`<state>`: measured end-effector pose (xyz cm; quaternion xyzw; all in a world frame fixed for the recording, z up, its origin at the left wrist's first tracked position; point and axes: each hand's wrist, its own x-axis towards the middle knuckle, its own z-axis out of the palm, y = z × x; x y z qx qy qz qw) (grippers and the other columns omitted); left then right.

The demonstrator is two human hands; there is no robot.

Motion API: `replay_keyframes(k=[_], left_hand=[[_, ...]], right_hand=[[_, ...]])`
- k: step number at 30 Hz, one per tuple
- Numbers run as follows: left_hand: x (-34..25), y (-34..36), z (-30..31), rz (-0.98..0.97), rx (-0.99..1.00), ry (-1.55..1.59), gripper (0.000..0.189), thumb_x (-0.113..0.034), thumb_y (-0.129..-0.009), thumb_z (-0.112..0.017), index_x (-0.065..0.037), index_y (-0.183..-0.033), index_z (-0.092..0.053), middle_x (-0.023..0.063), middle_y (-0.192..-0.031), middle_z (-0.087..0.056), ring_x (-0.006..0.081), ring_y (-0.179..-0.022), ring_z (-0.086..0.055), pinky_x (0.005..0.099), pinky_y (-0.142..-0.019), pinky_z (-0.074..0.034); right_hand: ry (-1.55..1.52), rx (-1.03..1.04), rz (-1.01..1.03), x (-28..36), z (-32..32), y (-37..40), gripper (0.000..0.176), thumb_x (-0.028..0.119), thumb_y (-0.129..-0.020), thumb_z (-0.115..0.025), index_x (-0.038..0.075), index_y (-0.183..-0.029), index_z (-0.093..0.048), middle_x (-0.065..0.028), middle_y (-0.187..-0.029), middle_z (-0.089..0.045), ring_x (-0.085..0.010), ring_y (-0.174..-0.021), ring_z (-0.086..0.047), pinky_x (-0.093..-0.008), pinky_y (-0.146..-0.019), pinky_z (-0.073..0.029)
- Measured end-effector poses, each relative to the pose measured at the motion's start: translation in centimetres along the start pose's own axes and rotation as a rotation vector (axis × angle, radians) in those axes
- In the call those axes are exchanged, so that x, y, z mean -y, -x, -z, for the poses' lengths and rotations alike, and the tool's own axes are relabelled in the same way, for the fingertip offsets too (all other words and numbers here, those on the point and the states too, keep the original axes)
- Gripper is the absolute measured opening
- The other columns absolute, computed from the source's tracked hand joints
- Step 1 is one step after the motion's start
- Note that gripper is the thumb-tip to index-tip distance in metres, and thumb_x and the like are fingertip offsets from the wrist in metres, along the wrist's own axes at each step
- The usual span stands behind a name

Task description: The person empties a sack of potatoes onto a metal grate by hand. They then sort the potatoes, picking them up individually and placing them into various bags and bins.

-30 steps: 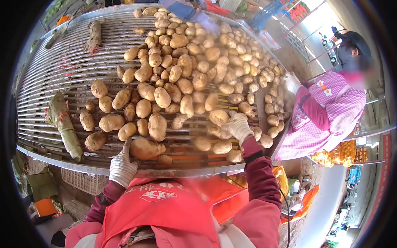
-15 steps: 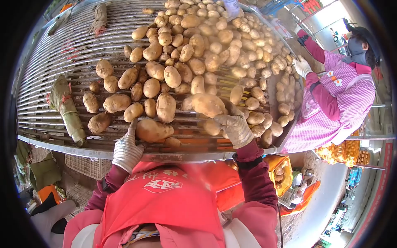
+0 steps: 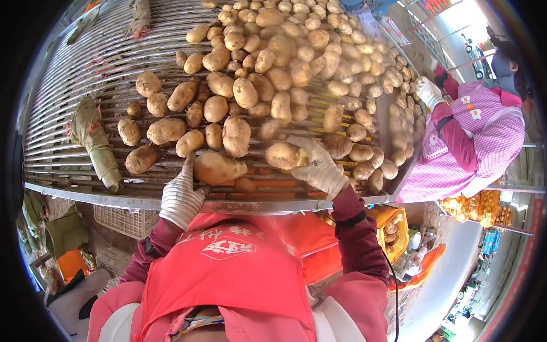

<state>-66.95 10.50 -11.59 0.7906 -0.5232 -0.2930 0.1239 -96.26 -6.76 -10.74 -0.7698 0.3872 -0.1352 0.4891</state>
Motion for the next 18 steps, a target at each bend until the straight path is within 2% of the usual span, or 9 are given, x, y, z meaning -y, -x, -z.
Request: replay_keyframes(k=[3, 6, 9, 12, 15, 18], left_hand=[[0.7, -0.1, -0.8, -0.019, -0.046, 0.001, 0.099, -0.021, -0.077, -0.079, -0.013, -0.157, -0.022, 0.0241, -0.101, -0.070, 0.0393, -0.091, -0.069, 0.0447, -0.081, -0.054], [1.1, -0.1, -1.0, -0.048, -0.073, -0.007, 0.099, -0.020, -0.077, -0.079, -0.013, -0.157, -0.022, 0.0241, -0.100, -0.070, 0.0394, -0.091, -0.069, 0.0450, -0.081, -0.054], [0.9, 0.0, -0.9, -0.042, -0.062, 0.005, 0.099, -0.020, -0.077, -0.079, -0.013, -0.157, -0.021, 0.0243, -0.100, -0.070, 0.0396, -0.091, -0.069, 0.0454, -0.080, -0.054], [0.8, -0.1, -0.9, -0.018, -0.044, 0.014, 0.099, -0.020, -0.076, -0.079, -0.013, -0.157, -0.021, 0.0245, -0.100, -0.070, 0.0399, -0.091, -0.069, 0.0453, -0.080, -0.054], [0.8, -0.1, -0.8, -0.010, -0.043, 0.004, 0.100, -0.020, -0.076, -0.079, -0.014, -0.157, -0.021, 0.0244, -0.100, -0.070, 0.0401, -0.091, -0.069, 0.0452, -0.080, -0.054], [1.0, -0.1, -1.0, -0.047, -0.066, 0.009, 0.099, -0.020, -0.076, -0.079, -0.013, -0.157, -0.021, 0.0247, -0.101, -0.070, 0.0403, -0.092, -0.069, 0.0454, -0.081, -0.054]], right_hand=[[0.077, 0.031, -0.036, -1.1, 0.0, 0.0, 0.070, 0.007, -0.072, -0.077, 0.006, -0.138, -0.051, -0.0108, -0.123, -0.057, -0.0252, -0.114, -0.054, -0.0356, -0.101, -0.043], [0.094, 0.022, -0.023, -0.6, 0.1, 0.3, 0.075, 0.006, -0.068, -0.078, 0.006, -0.138, -0.052, -0.0146, -0.124, -0.060, -0.0283, -0.115, -0.057, -0.0366, -0.101, -0.044], [0.124, 0.069, -0.054, 0.8, 0.5, 0.5, 0.077, 0.009, -0.068, -0.080, 0.004, -0.139, -0.051, -0.0167, -0.120, -0.063, -0.0298, -0.111, -0.059, -0.0382, -0.098, -0.046], [0.246, 0.077, -0.093, -0.4, 0.3, 0.8, 0.079, 0.016, -0.070, -0.083, 0.004, -0.140, -0.049, -0.0137, -0.123, -0.059, -0.0273, -0.115, -0.055, -0.0380, -0.102, -0.042], [0.242, 0.077, -0.207, -0.3, 0.1, 0.5, 0.078, 0.018, -0.070, -0.084, 0.003, -0.139, -0.050, -0.0147, -0.123, -0.059, -0.0289, -0.113, -0.056, -0.0379, -0.101, -0.043], [0.278, -0.020, -0.044, 0.3, -0.3, 0.3, 0.070, 0.015, -0.071, -0.078, 0.003, -0.135, -0.052, -0.0199, -0.115, -0.062, -0.0333, -0.108, -0.061, -0.0403, -0.094, -0.048]])
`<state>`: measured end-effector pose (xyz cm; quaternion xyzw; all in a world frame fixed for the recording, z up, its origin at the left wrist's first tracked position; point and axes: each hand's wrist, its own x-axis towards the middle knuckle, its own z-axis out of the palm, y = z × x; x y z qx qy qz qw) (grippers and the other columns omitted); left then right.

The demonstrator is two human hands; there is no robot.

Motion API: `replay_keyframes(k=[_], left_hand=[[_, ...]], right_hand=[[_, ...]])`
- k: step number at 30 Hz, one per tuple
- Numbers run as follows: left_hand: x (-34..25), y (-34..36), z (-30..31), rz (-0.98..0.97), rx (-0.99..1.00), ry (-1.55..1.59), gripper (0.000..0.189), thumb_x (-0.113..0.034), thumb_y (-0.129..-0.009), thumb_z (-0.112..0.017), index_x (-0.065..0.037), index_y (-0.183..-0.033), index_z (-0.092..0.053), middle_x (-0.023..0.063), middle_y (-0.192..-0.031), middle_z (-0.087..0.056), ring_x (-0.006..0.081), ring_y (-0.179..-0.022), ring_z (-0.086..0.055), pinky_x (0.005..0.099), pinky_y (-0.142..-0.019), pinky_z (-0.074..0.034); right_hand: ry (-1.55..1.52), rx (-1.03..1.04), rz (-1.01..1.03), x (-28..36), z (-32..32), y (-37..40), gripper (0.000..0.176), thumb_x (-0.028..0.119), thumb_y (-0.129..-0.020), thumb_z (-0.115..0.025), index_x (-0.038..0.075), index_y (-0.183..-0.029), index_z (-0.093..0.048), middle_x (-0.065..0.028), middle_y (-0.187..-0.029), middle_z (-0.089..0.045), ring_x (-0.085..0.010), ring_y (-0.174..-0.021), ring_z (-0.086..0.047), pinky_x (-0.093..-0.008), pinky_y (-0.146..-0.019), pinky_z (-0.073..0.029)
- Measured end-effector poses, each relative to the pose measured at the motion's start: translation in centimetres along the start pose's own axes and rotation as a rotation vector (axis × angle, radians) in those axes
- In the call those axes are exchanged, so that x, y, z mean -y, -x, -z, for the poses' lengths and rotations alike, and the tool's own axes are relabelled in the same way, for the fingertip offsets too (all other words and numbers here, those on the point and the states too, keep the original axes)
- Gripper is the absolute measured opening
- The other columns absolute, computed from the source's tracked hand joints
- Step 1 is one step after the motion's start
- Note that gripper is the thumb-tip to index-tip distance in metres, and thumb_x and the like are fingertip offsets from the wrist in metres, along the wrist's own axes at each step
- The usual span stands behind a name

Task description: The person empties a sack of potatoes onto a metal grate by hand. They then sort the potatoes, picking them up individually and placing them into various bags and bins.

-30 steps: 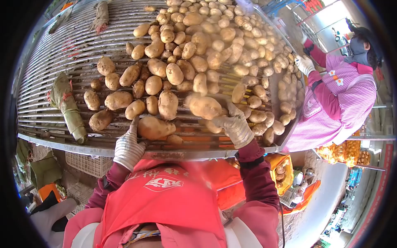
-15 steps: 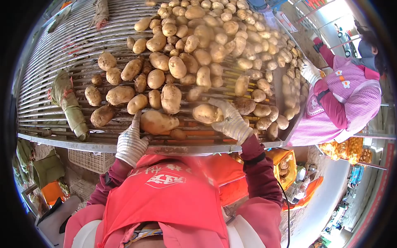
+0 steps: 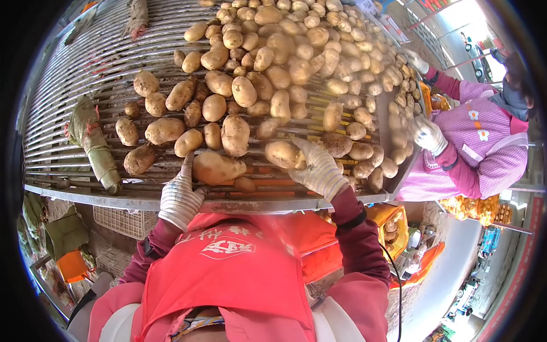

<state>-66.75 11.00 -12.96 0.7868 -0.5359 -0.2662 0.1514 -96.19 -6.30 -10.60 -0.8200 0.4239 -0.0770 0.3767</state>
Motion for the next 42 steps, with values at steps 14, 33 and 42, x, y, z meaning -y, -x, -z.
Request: replay_keyframes(k=[14, 33, 42], left_hand=[[-0.2, 0.3, 0.2, -0.016, -0.021, 0.006, 0.096, -0.020, -0.078, -0.078, -0.014, -0.157, -0.023, 0.0252, -0.100, -0.069, 0.0410, -0.090, -0.068, 0.0453, -0.080, -0.054], [-4.0, 1.0, 1.0, -0.887, -0.274, 0.020, 0.077, -0.011, -0.072, -0.072, -0.001, -0.141, -0.041, 0.0211, -0.113, -0.059, 0.0403, -0.099, -0.058, 0.0504, -0.079, -0.049], [-3.9, 1.0, 0.3, -0.780, -0.072, 0.321, 0.073, -0.011, -0.072, -0.079, -0.003, -0.137, -0.045, 0.0201, -0.120, -0.059, 0.0385, -0.105, -0.061, 0.0464, -0.087, -0.051]], right_hand=[[0.569, 0.020, -0.279, 5.5, -2.0, -0.2, 0.068, 0.022, -0.075, -0.075, 0.011, -0.135, -0.047, -0.0180, -0.128, -0.055, -0.0402, -0.104, -0.064, -0.0483, -0.085, -0.052], [-0.586, -0.067, 0.032, 10.5, -8.7, 5.2, 0.053, 0.008, -0.082, -0.068, 0.001, -0.132, -0.051, -0.0231, -0.116, -0.064, -0.0363, -0.109, -0.063, -0.0372, -0.093, -0.050], [-0.588, 0.319, 0.035, 8.2, -5.9, 6.0, 0.045, 0.005, -0.084, -0.064, 0.002, -0.129, -0.057, -0.0170, -0.121, -0.064, -0.0262, -0.115, -0.061, -0.0336, -0.098, -0.048]])
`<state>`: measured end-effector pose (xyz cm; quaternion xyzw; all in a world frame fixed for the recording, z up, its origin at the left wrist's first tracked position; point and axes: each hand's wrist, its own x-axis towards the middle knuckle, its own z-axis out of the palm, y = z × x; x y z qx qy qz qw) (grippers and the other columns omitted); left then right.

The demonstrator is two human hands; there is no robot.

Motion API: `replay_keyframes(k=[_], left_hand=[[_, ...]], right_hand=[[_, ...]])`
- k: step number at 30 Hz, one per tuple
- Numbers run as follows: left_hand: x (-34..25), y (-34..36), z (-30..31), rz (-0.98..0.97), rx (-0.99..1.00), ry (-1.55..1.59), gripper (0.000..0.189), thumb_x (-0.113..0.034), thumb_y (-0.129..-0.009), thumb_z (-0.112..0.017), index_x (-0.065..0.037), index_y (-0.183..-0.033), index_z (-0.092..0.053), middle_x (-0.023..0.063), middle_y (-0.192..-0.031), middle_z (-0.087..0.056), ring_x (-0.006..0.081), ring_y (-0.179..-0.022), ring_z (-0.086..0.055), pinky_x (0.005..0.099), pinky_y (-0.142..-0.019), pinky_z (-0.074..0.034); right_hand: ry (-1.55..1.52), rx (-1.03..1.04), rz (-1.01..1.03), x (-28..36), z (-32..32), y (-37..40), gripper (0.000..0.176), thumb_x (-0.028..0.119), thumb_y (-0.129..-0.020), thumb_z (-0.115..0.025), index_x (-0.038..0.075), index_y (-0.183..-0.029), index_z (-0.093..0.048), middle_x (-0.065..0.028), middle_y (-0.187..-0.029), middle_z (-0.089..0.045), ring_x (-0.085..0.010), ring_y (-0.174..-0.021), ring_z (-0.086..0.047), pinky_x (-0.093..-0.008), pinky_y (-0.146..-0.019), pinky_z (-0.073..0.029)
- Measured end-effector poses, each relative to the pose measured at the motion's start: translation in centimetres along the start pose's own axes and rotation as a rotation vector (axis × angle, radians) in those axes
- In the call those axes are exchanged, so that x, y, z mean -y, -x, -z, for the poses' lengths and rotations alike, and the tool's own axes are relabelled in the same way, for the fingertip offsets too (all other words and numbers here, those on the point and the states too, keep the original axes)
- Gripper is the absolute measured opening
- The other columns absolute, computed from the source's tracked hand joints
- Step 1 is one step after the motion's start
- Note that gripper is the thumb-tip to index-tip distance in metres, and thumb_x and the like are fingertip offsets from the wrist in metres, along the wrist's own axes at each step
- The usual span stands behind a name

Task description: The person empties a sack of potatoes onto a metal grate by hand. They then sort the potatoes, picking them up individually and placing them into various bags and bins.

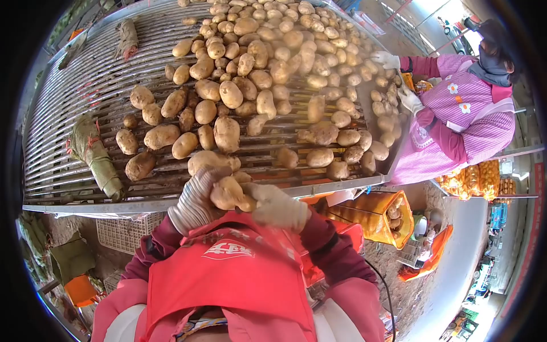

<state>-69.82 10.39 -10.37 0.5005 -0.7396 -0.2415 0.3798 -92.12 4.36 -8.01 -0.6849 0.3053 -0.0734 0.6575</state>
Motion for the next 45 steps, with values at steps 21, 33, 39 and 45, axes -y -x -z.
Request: replay_keyframes(k=[21, 33, 39, 45], left_hand=[[3.1, -1.6, -5.7, -0.119, 0.160, -0.013, 0.077, 0.000, -0.073, -0.082, -0.008, -0.140, -0.043, 0.0072, -0.130, -0.055, 0.0187, -0.116, -0.055, 0.0321, -0.098, -0.050], [2.1, 0.0, -3.2, 0.196, 0.154, 0.115, 0.040, 0.004, -0.083, -0.065, -0.002, -0.123, -0.064, 0.0110, -0.111, -0.067, 0.0217, -0.105, -0.063, 0.0344, -0.093, -0.049], [2.5, -0.1, -3.3, 0.005, 0.185, -0.004, 0.030, 0.000, -0.083, -0.064, -0.001, -0.113, -0.064, 0.0175, -0.106, -0.066, 0.0343, -0.095, -0.063, 0.0409, -0.086, -0.050], [3.7, 0.3, -4.2, -0.070, 0.142, -0.002, 0.028, 0.004, -0.080, -0.064, 0.000, -0.108, -0.065, 0.0173, -0.095, -0.065, 0.0343, -0.087, -0.062, 0.0413, -0.080, -0.051]], right_hand=[[-0.181, -0.712, 0.242, -1.3, -1.6, -0.2, 0.041, 0.011, -0.090, -0.072, 0.002, -0.128, -0.060, -0.0043, -0.109, -0.066, -0.0099, -0.098, -0.059, -0.0261, -0.085, -0.051], [-0.399, -1.605, 0.176, -6.3, -1.8, 11.5, 0.036, 0.010, -0.094, -0.066, 0.002, -0.128, -0.060, -0.0013, -0.096, -0.067, -0.0057, -0.073, -0.056, -0.0217, -0.063, -0.045], [-0.129, -2.292, -0.014, -9.6, -2.7, 26.0, 0.030, 0.005, -0.088, -0.072, 0.003, -0.118, -0.068, 0.0015, -0.083, -0.064, -0.0032, -0.059, -0.048, -0.0199, -0.051, -0.039], [-0.348, -2.511, -0.145, -12.0, -5.8, 29.0, 0.028, 0.017, -0.086, -0.077, 0.004, -0.110, -0.070, 0.0008, -0.074, -0.064, -0.0050, -0.049, -0.047, -0.0208, -0.044, -0.035]])
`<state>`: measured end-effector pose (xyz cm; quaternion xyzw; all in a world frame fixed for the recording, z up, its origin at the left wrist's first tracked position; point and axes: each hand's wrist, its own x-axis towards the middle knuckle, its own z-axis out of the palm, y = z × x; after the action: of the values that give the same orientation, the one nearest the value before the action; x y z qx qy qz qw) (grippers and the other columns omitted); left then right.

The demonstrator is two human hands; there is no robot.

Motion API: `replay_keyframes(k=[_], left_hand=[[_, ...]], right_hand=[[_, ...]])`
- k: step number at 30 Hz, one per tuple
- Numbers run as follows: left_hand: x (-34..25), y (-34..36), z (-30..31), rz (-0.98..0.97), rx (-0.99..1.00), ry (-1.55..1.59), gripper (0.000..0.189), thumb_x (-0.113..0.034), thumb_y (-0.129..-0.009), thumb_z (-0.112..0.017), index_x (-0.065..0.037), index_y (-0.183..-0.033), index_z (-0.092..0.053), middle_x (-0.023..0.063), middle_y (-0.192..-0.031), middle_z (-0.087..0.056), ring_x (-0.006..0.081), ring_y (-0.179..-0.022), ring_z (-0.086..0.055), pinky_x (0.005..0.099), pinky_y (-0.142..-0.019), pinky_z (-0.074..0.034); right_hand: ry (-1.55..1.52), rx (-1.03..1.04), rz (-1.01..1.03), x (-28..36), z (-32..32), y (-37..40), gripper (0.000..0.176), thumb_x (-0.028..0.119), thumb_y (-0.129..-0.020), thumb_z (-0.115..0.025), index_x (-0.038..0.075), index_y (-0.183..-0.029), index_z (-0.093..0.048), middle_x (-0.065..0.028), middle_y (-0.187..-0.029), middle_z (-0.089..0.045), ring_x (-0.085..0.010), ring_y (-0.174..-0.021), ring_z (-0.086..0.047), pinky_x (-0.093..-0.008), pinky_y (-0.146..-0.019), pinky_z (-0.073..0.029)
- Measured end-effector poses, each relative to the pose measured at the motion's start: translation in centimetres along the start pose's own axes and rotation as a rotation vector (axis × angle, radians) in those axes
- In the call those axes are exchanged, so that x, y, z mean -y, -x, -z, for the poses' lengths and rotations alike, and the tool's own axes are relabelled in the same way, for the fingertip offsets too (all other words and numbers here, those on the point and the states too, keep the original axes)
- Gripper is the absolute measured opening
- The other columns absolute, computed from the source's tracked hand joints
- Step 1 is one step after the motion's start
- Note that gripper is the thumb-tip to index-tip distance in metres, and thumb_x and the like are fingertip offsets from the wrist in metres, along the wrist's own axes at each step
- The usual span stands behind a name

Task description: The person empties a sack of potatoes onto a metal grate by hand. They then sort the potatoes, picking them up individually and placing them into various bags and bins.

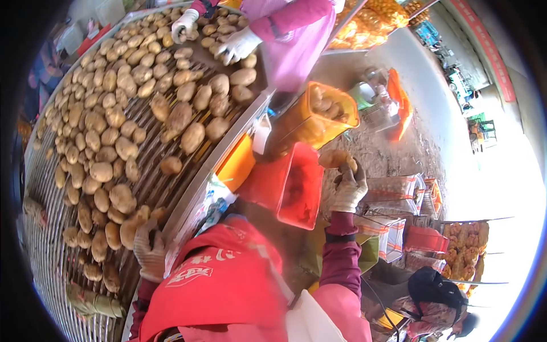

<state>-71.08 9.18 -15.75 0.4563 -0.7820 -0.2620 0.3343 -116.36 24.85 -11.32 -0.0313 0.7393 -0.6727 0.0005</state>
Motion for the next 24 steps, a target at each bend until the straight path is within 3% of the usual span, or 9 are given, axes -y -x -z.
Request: replay_keyframes(k=[7, 9, 10, 12, 14, 15, 19, 22, 24], left_hand=[[0.4, 0.2, -0.1, -0.001, 0.011, -0.029, 0.023, 0.005, -0.084, -0.061, 0.000, -0.106, -0.065, 0.0175, -0.096, -0.066, 0.0349, -0.090, -0.064, 0.0417, -0.082, -0.051], [0.3, 0.4, -0.3, 0.059, 0.013, -0.025, 0.021, 0.005, -0.085, -0.060, 0.000, -0.105, -0.065, 0.0179, -0.096, -0.066, 0.0352, -0.091, -0.064, 0.0424, -0.083, -0.051], [0.1, 0.4, -0.3, 0.056, 0.011, -0.019, 0.021, 0.005, -0.085, -0.060, 0.000, -0.105, -0.065, 0.0180, -0.096, -0.066, 0.0353, -0.091, -0.064, 0.0427, -0.083, -0.051], [-0.1, 0.3, -0.3, 0.055, -0.002, -0.009, 0.021, 0.005, -0.085, -0.059, 0.000, -0.105, -0.065, 0.0181, -0.097, -0.066, 0.0356, -0.090, -0.064, 0.0434, -0.083, -0.051], [-0.4, 0.2, -0.2, 0.062, 0.002, -0.025, 0.022, 0.005, -0.085, -0.058, 0.000, -0.105, -0.065, 0.0184, -0.097, -0.066, 0.0362, -0.091, -0.064, 0.0440, -0.083, -0.051], [-0.5, 0.1, -0.2, 0.039, -0.002, -0.039, 0.022, 0.005, -0.085, -0.059, 0.000, -0.106, -0.065, 0.0185, -0.097, -0.066, 0.0363, -0.091, -0.064, 0.0440, -0.083, -0.051], [-0.6, 0.0, -0.2, -0.003, 0.002, -0.099, 0.029, 0.008, -0.081, -0.057, 0.000, -0.107, -0.064, 0.0133, -0.096, -0.064, 0.0266, -0.088, -0.063, 0.0371, -0.082, -0.051], [-0.6, 0.2, -0.2, 0.035, 0.018, -0.080, 0.023, 0.006, -0.085, -0.060, 0.001, -0.107, -0.065, 0.0183, -0.098, -0.067, 0.0366, -0.091, -0.064, 0.0429, -0.083, -0.051], [0.4, 0.6, -0.7, 0.053, -0.005, -0.053, 0.023, 0.006, -0.087, -0.060, 0.001, -0.108, -0.066, 0.0178, -0.101, -0.067, 0.0347, -0.094, -0.065, 0.0413, -0.085, -0.052]], right_hand=[[-0.282, -0.092, 0.102, 1.9, -4.6, -9.7, 0.034, 0.015, -0.085, -0.076, 0.011, -0.118, -0.068, 0.0015, -0.081, -0.066, -0.0065, -0.053, -0.052, -0.0212, -0.045, -0.037], [-0.297, -0.131, 0.151, 0.0, -6.6, -15.0, 0.045, 0.013, -0.087, -0.073, 0.010, -0.130, -0.059, -0.0002, -0.083, -0.067, -0.0083, -0.054, -0.053, -0.0230, -0.045, -0.037], [-0.319, -0.142, 0.204, -5.9, -6.7, -21.2, 0.048, 0.012, -0.088, -0.072, 0.010, -0.133, -0.055, -0.0027, -0.086, -0.068, -0.0094, -0.055, -0.054, -0.0243, -0.044, -0.037], [-0.305, -0.059, 0.096, -6.3, -8.4, -19.7, 0.032, 0.007, -0.089, -0.067, 0.006, -0.121, -0.063, -0.0034, -0.082, -0.064, -0.0135, -0.056, -0.058, -0.0264, -0.046, -0.043], [-0.021, 0.144, -0.119, -6.6, -9.0, -16.2, 0.019, 0.009, -0.090, -0.062, 0.010, -0.107, -0.070, -0.0048, -0.074, -0.064, -0.0158, -0.052, -0.059, -0.0296, -0.042, -0.043], [0.099, 0.287, 0.058, -10.9, -8.5, -15.6, 0.016, 0.011, -0.091, -0.060, 0.012, -0.102, -0.072, -0.0047, -0.074, -0.065, -0.0146, -0.053, -0.059, -0.0288, -0.043, -0.043], [0.260, 0.597, -0.279, -15.6, -7.7, -3.9, 0.025, 0.009, -0.089, -0.058, 0.007, -0.111, -0.070, -0.0036, -0.096, -0.072, -0.0164, -0.072, -0.066, -0.0274, -0.057, -0.050], [0.057, 0.767, -0.387, -20.4, -5.6, 0.7, 0.026, 0.010, -0.087, -0.058, 0.009, -0.110, -0.070, -0.0027, -0.101, -0.073, -0.0174, -0.079, -0.067, -0.0301, -0.064, -0.053], [0.066, 0.861, -0.339, -26.6, -3.5, 1.9, 0.024, 0.015, -0.084, -0.061, 0.016, -0.105, -0.072, -0.0019, -0.102, -0.072, -0.0197, -0.087, -0.067, -0.0364, -0.069, -0.054]])
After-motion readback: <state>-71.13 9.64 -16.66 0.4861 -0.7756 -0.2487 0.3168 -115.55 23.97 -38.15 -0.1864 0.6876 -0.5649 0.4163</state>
